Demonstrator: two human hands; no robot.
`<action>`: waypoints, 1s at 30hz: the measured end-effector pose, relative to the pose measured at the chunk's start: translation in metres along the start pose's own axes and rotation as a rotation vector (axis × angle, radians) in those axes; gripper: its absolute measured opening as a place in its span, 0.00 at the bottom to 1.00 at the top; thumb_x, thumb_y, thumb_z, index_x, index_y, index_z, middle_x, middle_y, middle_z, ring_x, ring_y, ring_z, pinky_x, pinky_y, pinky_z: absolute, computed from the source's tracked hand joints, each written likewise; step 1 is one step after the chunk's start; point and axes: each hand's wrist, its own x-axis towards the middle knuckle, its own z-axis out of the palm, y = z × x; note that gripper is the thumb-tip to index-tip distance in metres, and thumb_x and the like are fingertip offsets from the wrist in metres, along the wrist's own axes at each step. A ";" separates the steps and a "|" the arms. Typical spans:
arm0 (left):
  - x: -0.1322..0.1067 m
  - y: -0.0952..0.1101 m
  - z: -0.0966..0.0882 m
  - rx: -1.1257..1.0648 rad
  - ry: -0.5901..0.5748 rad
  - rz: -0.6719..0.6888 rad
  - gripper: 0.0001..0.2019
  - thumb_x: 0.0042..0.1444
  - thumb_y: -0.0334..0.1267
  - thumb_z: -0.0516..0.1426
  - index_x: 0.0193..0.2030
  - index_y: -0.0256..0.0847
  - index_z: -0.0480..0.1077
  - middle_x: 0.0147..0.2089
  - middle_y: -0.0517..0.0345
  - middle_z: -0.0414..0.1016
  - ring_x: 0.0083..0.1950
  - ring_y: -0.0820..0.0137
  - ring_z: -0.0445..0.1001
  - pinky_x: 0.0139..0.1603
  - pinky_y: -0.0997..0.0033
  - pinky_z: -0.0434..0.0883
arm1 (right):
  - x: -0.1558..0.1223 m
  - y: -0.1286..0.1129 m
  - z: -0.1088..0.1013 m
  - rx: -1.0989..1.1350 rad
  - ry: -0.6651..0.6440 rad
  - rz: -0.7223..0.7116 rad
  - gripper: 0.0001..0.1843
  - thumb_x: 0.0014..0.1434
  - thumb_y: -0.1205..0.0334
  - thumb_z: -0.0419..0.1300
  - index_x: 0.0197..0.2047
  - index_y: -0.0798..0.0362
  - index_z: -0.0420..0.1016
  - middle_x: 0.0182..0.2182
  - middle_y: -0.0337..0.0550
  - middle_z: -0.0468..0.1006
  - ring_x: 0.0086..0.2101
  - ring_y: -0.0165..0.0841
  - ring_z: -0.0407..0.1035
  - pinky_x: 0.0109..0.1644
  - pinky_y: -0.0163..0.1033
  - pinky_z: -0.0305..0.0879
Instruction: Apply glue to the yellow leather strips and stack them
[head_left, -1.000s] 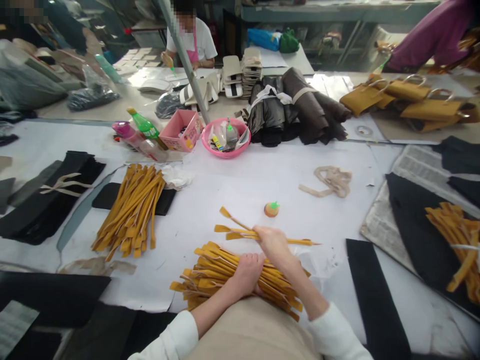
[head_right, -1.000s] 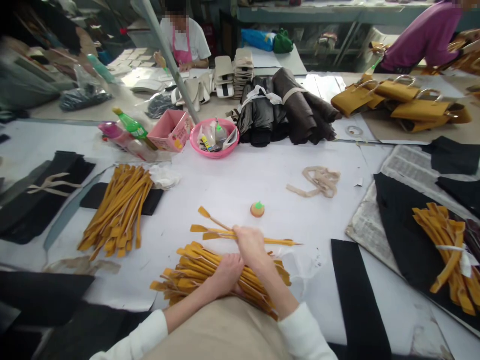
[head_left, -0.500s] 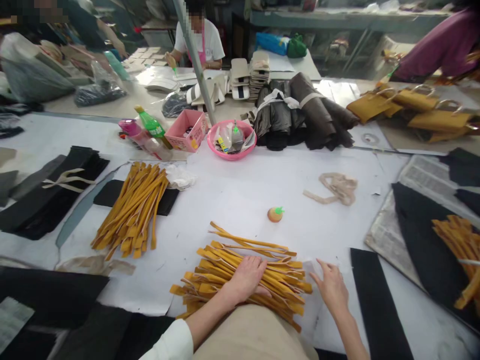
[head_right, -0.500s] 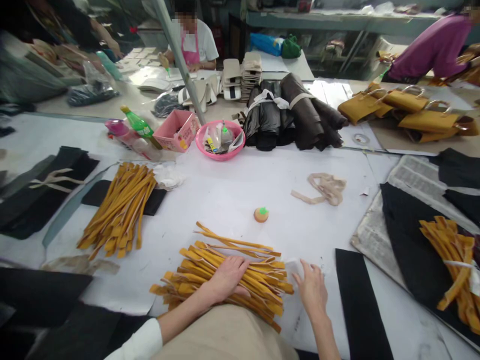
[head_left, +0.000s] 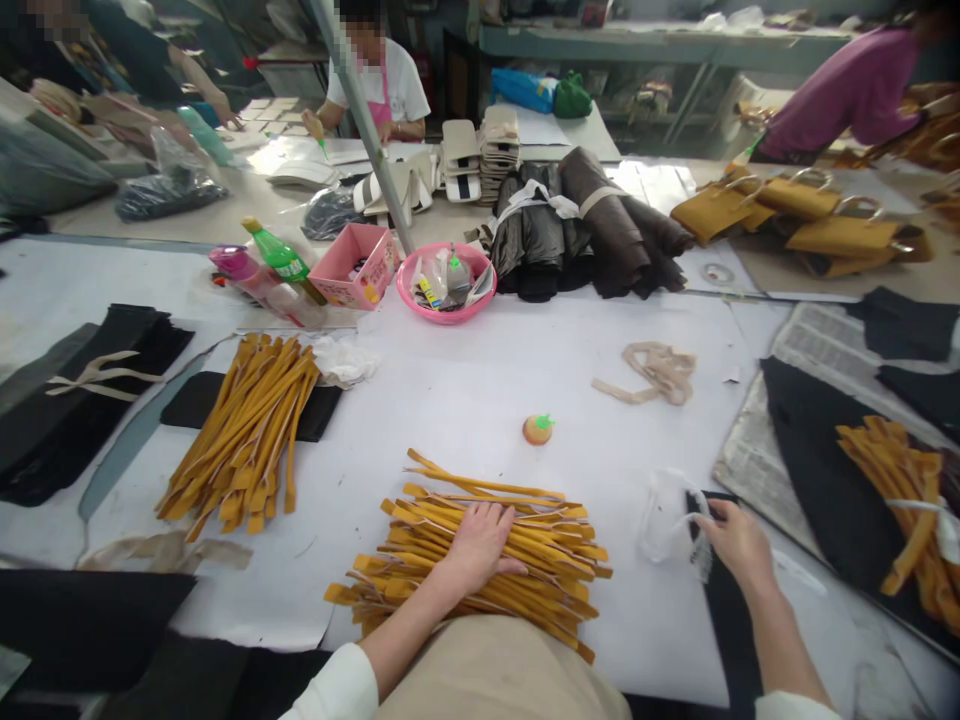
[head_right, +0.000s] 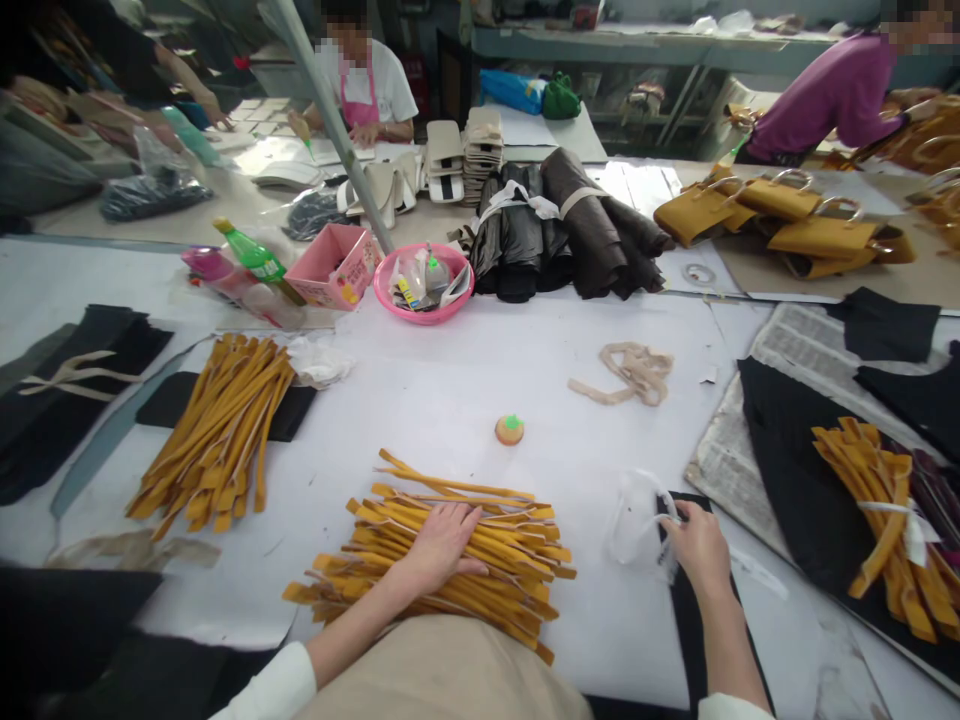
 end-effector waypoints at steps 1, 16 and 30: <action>0.000 0.000 -0.001 0.005 -0.016 -0.004 0.44 0.47 0.68 0.60 0.61 0.34 0.66 0.50 0.41 0.74 0.52 0.51 0.71 0.54 0.53 0.66 | 0.004 -0.011 -0.001 0.004 -0.018 -0.041 0.16 0.58 0.49 0.63 0.40 0.55 0.76 0.38 0.53 0.76 0.40 0.47 0.72 0.44 0.52 0.68; -0.014 -0.010 0.004 -0.191 -0.127 -0.052 0.39 0.46 0.72 0.57 0.50 0.37 0.71 0.46 0.43 0.74 0.48 0.51 0.72 0.53 0.52 0.67 | -0.023 -0.229 0.187 0.405 -0.249 -0.321 0.44 0.47 0.27 0.61 0.54 0.55 0.70 0.52 0.60 0.72 0.54 0.55 0.63 0.59 0.60 0.57; 0.095 -0.025 -0.030 -0.156 -0.046 -0.007 0.07 0.60 0.35 0.59 0.44 0.39 0.72 0.48 0.47 0.73 0.53 0.58 0.70 0.53 0.60 0.68 | -0.024 -0.216 0.130 0.732 -0.427 -0.037 0.15 0.65 0.54 0.62 0.49 0.55 0.74 0.44 0.44 0.77 0.40 0.35 0.74 0.44 0.46 0.73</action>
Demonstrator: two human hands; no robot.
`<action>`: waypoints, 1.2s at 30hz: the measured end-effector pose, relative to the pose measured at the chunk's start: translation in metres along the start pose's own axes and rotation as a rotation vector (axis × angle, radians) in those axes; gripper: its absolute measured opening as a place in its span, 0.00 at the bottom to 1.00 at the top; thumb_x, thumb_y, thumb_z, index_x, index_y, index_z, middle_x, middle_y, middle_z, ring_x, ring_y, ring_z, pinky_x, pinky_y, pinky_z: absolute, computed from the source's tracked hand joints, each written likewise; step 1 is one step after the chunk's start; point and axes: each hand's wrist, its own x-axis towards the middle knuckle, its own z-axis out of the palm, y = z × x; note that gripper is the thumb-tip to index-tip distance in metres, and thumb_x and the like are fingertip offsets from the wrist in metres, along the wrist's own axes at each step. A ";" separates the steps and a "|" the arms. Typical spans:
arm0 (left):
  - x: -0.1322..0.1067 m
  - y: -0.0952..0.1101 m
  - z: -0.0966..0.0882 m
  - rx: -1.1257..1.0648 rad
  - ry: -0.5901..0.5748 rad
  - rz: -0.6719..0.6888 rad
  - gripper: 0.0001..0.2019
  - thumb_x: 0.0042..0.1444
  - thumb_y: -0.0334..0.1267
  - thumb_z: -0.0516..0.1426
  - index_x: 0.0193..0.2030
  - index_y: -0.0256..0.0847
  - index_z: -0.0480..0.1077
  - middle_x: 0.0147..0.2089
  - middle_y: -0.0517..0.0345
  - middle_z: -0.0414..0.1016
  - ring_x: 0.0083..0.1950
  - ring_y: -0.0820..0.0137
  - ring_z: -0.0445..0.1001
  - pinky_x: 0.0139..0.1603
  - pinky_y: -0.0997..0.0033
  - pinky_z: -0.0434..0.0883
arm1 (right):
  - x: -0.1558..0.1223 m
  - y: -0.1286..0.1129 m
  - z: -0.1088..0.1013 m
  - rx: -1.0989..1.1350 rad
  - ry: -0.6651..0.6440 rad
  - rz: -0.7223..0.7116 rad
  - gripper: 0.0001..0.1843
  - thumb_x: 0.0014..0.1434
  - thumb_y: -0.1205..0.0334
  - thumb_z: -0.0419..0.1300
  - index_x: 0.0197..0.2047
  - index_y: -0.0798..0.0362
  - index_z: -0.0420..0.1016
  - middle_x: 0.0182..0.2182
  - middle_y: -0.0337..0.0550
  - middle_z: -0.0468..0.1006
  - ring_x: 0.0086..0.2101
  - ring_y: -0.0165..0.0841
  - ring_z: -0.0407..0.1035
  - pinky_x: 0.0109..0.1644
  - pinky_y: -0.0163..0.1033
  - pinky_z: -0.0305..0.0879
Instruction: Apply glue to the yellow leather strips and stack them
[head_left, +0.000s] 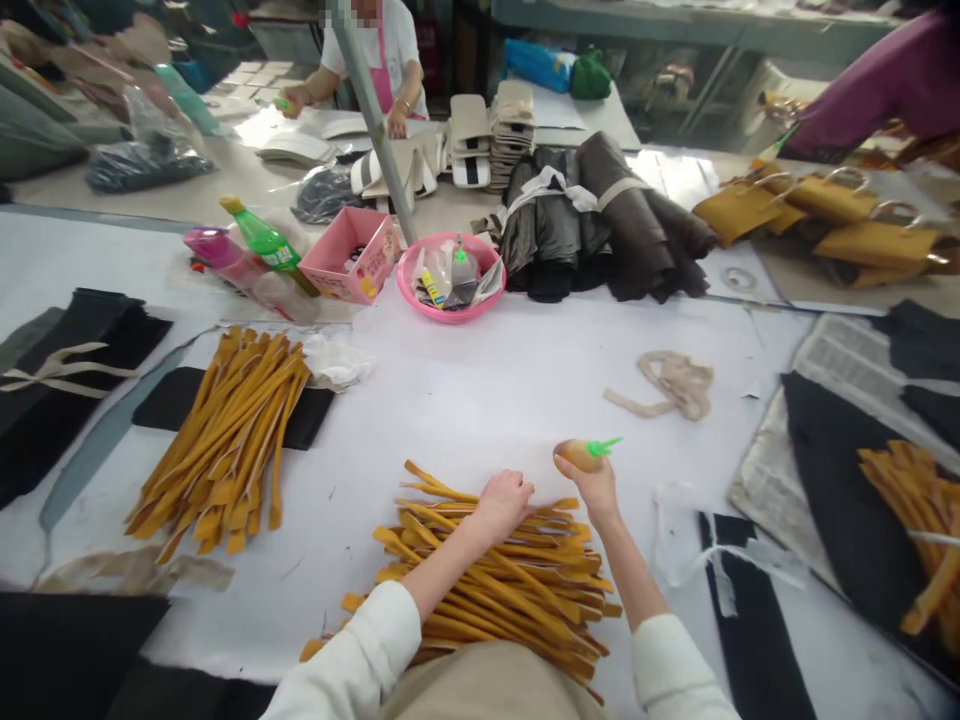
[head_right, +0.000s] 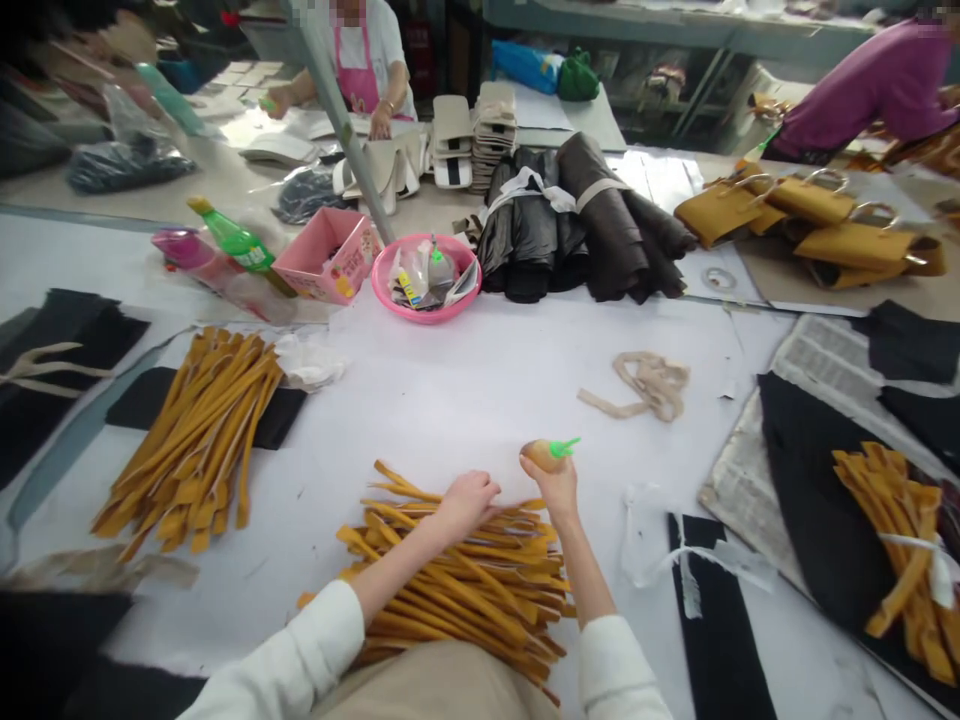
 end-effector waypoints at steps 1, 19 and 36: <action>0.008 0.001 0.003 -0.009 -0.020 0.021 0.06 0.59 0.35 0.59 0.42 0.38 0.73 0.47 0.47 0.73 0.52 0.57 0.70 0.53 0.60 0.68 | -0.009 -0.002 -0.013 0.025 0.012 0.013 0.14 0.64 0.54 0.63 0.47 0.55 0.74 0.43 0.44 0.77 0.40 0.35 0.74 0.45 0.46 0.73; -0.028 0.024 -0.049 -0.707 0.315 0.040 0.18 0.67 0.49 0.47 0.42 0.41 0.73 0.24 0.67 0.60 0.27 0.74 0.59 0.30 0.76 0.59 | -0.150 -0.018 -0.083 0.423 0.149 0.329 0.27 0.43 0.51 0.76 0.45 0.53 0.78 0.34 0.41 0.81 0.32 0.36 0.72 0.31 0.37 0.68; -0.139 0.054 -0.138 -0.866 0.314 0.128 0.15 0.67 0.47 0.49 0.35 0.41 0.66 0.28 0.64 0.61 0.31 0.72 0.59 0.33 0.74 0.59 | -0.229 -0.054 -0.028 0.630 0.010 0.399 0.32 0.42 0.45 0.74 0.48 0.51 0.79 0.43 0.49 0.82 0.48 0.54 0.75 0.50 0.56 0.71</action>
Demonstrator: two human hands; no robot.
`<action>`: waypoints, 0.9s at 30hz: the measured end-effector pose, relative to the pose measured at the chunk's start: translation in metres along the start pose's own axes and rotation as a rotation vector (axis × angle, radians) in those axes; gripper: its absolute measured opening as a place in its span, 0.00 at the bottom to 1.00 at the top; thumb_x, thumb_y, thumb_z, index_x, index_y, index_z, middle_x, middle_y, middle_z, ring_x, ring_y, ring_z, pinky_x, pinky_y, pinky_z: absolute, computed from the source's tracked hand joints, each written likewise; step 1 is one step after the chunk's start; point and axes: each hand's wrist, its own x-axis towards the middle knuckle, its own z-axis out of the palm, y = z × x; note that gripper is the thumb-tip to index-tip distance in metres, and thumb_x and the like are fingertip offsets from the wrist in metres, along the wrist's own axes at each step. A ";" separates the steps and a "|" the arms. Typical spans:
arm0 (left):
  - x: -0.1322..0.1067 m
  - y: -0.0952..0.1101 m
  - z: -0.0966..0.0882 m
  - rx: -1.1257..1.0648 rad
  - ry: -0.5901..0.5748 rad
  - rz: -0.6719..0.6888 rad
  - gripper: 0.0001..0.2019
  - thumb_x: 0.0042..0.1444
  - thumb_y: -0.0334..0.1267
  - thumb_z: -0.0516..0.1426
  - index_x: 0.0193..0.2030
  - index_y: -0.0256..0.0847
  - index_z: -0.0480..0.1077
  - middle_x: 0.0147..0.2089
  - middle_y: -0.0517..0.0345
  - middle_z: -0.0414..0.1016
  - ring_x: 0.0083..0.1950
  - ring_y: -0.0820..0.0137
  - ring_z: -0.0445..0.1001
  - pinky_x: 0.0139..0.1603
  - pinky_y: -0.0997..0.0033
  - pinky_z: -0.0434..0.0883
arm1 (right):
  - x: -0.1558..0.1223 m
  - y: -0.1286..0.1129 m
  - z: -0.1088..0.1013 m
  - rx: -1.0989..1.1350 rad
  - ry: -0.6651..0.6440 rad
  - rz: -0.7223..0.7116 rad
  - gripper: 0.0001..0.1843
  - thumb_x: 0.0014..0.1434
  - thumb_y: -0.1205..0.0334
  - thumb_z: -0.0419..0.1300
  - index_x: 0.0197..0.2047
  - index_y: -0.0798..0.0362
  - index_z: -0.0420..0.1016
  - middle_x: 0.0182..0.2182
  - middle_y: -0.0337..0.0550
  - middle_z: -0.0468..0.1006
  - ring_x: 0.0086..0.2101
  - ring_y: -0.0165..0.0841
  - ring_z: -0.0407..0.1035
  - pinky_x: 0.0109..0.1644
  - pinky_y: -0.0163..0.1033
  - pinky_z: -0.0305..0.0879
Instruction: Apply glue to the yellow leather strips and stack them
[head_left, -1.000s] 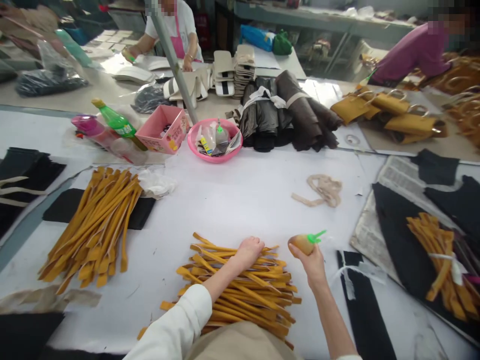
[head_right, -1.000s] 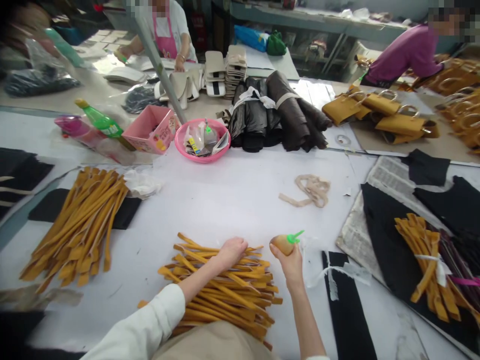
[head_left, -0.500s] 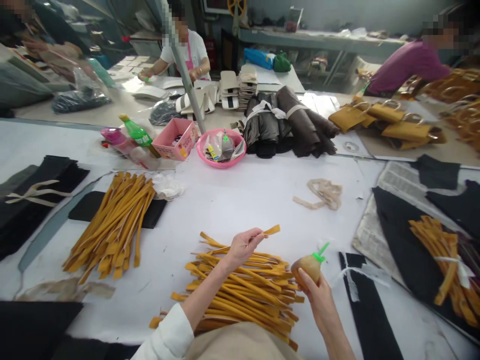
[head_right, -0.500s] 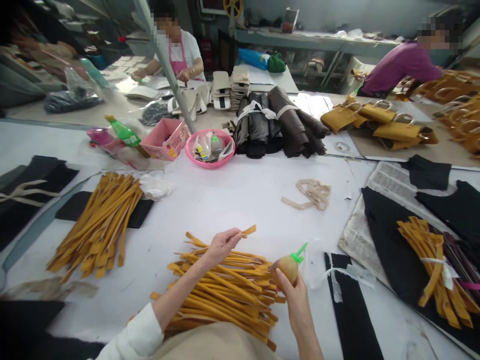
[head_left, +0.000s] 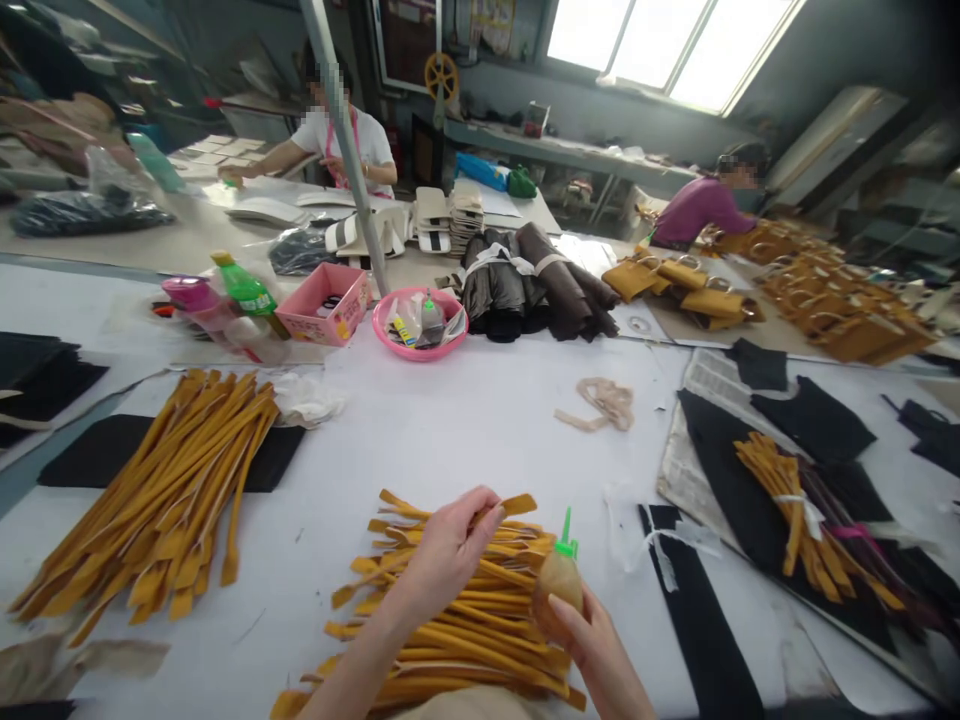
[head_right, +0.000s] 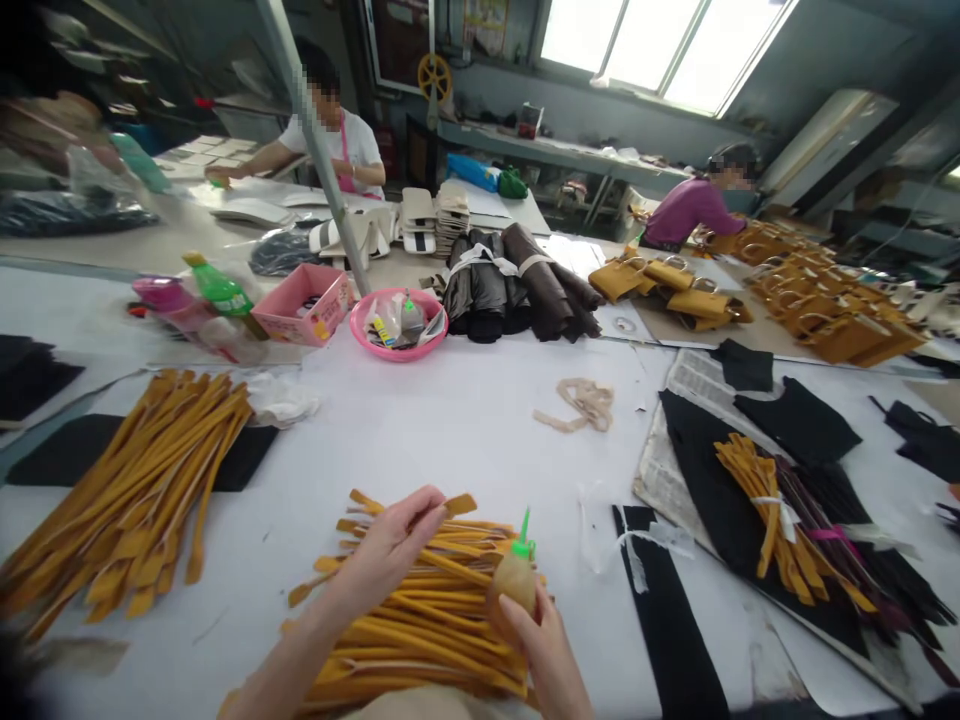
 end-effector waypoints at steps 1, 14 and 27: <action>-0.004 -0.007 0.004 -0.008 -0.031 -0.017 0.15 0.67 0.47 0.49 0.34 0.41 0.65 0.27 0.64 0.61 0.30 0.72 0.59 0.33 0.74 0.59 | -0.003 0.006 -0.002 0.010 0.011 -0.008 0.32 0.41 0.45 0.74 0.48 0.50 0.79 0.43 0.49 0.82 0.48 0.53 0.75 0.51 0.56 0.70; -0.055 -0.067 0.069 -0.092 0.160 -0.198 0.20 0.65 0.51 0.45 0.29 0.40 0.63 0.26 0.64 0.59 0.29 0.72 0.58 0.32 0.73 0.58 | -0.018 -0.003 -0.032 0.071 -0.113 0.061 0.28 0.45 0.47 0.74 0.47 0.49 0.75 0.43 0.44 0.81 0.41 0.46 0.77 0.44 0.50 0.75; -0.049 -0.075 0.103 0.052 0.435 -0.258 0.28 0.62 0.61 0.48 0.21 0.43 0.47 0.22 0.67 0.43 0.24 0.75 0.47 0.26 0.72 0.47 | -0.024 -0.004 -0.051 -0.022 -0.103 -0.087 0.32 0.48 0.48 0.73 0.53 0.44 0.68 0.41 0.40 0.79 0.35 0.40 0.75 0.32 0.41 0.74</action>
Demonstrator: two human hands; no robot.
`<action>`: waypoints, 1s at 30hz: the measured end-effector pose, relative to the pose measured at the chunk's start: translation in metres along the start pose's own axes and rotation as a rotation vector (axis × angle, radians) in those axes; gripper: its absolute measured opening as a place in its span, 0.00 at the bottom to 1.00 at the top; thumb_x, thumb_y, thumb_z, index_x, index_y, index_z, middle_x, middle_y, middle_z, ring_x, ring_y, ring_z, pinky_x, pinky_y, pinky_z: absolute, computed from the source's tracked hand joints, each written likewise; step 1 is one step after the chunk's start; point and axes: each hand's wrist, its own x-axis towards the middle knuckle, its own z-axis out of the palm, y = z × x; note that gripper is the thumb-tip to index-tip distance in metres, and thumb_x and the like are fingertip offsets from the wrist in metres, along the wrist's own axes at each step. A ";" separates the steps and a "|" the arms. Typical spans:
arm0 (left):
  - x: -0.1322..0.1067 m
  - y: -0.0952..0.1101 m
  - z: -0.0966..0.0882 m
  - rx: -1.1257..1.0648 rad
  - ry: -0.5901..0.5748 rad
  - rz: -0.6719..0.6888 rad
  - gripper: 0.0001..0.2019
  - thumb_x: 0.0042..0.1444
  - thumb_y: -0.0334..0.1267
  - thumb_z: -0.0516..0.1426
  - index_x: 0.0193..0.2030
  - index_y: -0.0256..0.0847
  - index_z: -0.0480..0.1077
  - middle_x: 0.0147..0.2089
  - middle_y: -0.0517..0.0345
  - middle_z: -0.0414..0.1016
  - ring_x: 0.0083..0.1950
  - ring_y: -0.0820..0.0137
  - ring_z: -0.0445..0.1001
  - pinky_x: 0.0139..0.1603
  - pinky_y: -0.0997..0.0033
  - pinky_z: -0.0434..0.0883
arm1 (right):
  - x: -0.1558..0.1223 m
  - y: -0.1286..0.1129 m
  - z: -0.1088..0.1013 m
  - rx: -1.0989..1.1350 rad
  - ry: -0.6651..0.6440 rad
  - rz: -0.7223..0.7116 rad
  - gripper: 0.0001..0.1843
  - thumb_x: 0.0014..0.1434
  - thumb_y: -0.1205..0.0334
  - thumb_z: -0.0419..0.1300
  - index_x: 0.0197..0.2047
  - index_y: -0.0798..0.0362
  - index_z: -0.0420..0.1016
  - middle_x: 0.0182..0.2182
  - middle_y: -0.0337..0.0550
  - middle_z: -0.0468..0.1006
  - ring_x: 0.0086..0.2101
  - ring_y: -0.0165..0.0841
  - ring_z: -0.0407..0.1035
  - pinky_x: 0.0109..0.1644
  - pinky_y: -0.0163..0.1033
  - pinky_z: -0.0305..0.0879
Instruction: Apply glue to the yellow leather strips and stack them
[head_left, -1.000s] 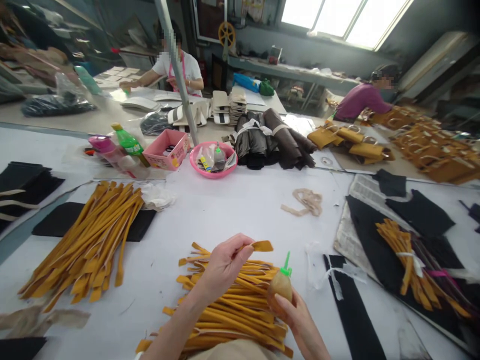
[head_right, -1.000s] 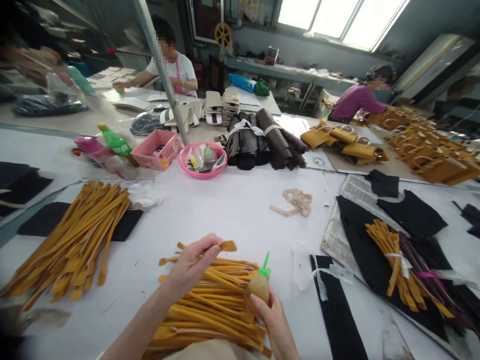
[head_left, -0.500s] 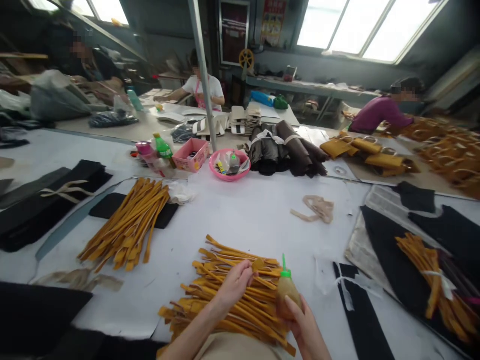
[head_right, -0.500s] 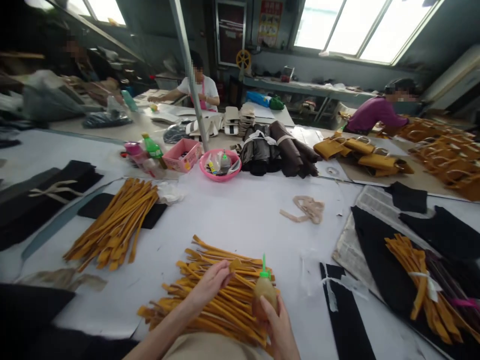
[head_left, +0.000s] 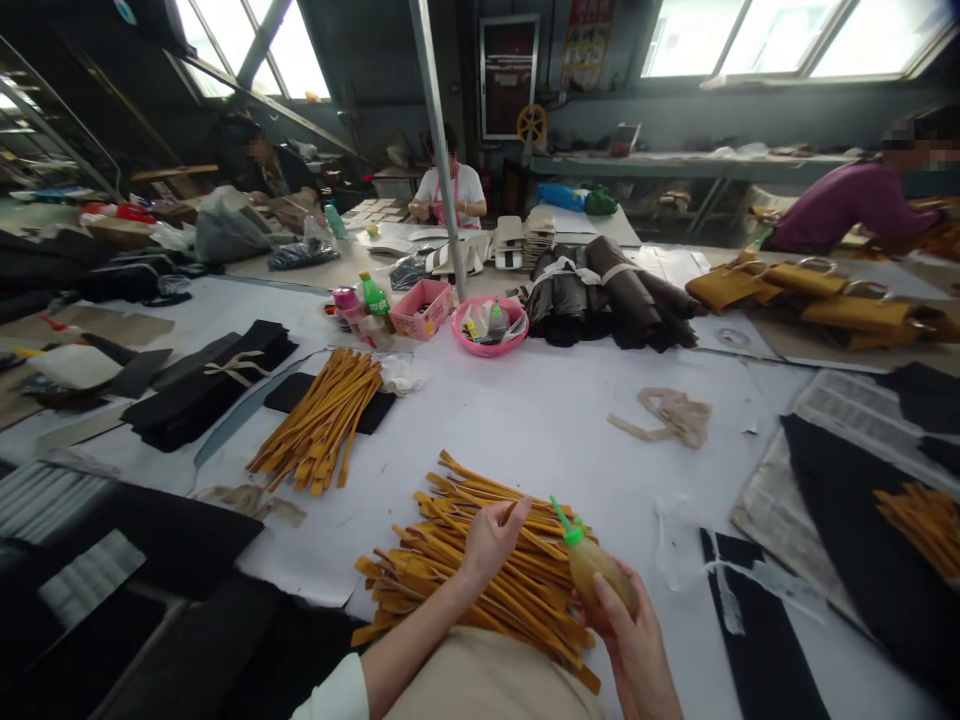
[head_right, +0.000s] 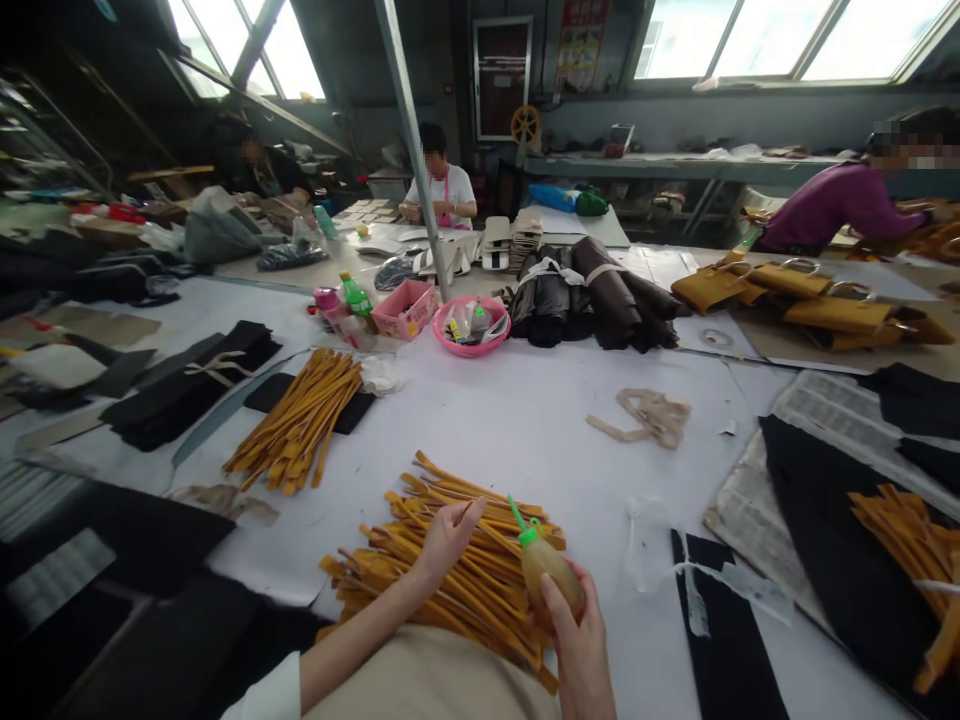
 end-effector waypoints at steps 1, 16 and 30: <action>-0.001 0.000 0.000 0.020 -0.003 0.010 0.27 0.62 0.60 0.48 0.21 0.42 0.49 0.22 0.67 0.45 0.24 0.75 0.48 0.26 0.72 0.49 | -0.001 0.000 -0.001 -0.008 0.014 -0.019 0.31 0.48 0.48 0.73 0.52 0.44 0.68 0.40 0.39 0.79 0.34 0.39 0.75 0.31 0.40 0.74; -0.022 0.013 -0.003 -0.023 -0.044 0.148 0.18 0.65 0.49 0.49 0.30 0.40 0.67 0.24 0.66 0.57 0.27 0.73 0.56 0.30 0.74 0.56 | -0.022 -0.024 0.003 0.054 -0.031 -0.013 0.31 0.52 0.48 0.71 0.55 0.47 0.65 0.37 0.42 0.80 0.31 0.40 0.77 0.24 0.36 0.68; -0.031 0.003 -0.008 0.061 -0.078 0.083 0.13 0.64 0.42 0.48 0.29 0.42 0.65 0.25 0.66 0.59 0.28 0.72 0.60 0.31 0.73 0.56 | -0.018 -0.017 -0.011 -0.192 0.007 -0.332 0.36 0.46 0.52 0.74 0.57 0.47 0.69 0.51 0.48 0.76 0.43 0.44 0.75 0.36 0.40 0.76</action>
